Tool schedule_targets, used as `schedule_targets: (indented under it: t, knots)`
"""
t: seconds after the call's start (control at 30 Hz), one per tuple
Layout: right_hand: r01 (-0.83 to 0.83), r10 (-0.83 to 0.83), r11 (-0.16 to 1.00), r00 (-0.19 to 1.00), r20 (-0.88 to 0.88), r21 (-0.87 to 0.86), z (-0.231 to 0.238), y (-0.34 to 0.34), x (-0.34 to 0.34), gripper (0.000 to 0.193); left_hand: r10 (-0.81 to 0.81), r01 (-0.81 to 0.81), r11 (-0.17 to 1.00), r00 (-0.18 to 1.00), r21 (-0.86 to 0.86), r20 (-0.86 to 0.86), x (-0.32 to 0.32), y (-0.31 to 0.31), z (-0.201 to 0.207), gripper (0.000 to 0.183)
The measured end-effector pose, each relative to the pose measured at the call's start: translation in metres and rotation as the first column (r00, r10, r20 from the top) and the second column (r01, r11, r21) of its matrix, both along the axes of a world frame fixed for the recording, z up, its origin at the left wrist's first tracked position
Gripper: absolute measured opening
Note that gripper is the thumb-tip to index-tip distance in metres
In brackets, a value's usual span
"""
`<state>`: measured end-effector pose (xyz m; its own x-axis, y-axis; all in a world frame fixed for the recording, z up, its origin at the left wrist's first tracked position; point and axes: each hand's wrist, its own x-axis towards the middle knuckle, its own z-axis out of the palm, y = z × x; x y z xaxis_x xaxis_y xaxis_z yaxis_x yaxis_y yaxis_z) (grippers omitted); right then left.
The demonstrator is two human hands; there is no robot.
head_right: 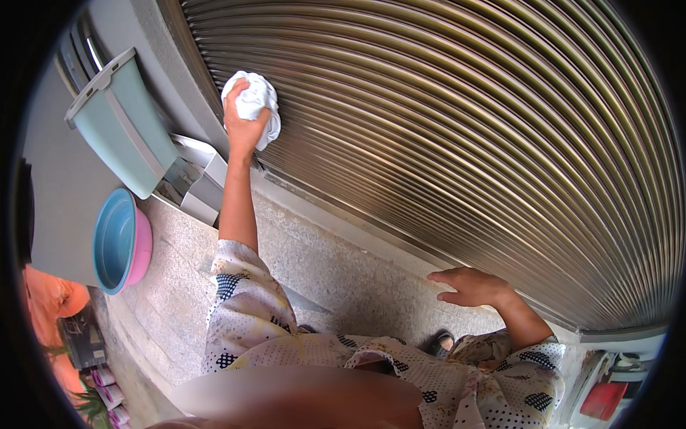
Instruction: The person wipes the exterior of a metallic rolling shutter door using a white cloth, cleaning multiple sections and slats by hand.
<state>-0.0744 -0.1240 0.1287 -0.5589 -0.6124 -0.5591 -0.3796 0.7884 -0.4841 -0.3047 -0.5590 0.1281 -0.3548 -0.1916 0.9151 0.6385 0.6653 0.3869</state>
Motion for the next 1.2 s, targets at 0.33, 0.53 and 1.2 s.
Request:
schedule_targets:
  t: [0.33, 0.53, 1.2]
  knots:
    - [0.011, -0.014, 0.996, 0.999, 0.032, 0.086, -0.012, 0.007, 0.001, 0.05, -0.186, 0.199, 0.958, 0.979, -0.208, 0.084, 0.018, 0.027, 0.009, 0.056]
    - [0.031, -0.035, 0.996, 0.998, 0.045, 0.081, 0.007, -0.017, -0.004, 0.05, -0.14, 0.165, 0.965, 0.981, -0.205, 0.13, 0.015, 0.009, 0.005, 0.06]
    - [0.043, -0.044, 0.999, 0.996, 0.08, 0.016, -0.007, 0.003, -0.001, 0.05, -0.147, 0.051, 0.961, 0.927, -0.272, -0.346, 0.015, 0.087, 0.036, 0.059]
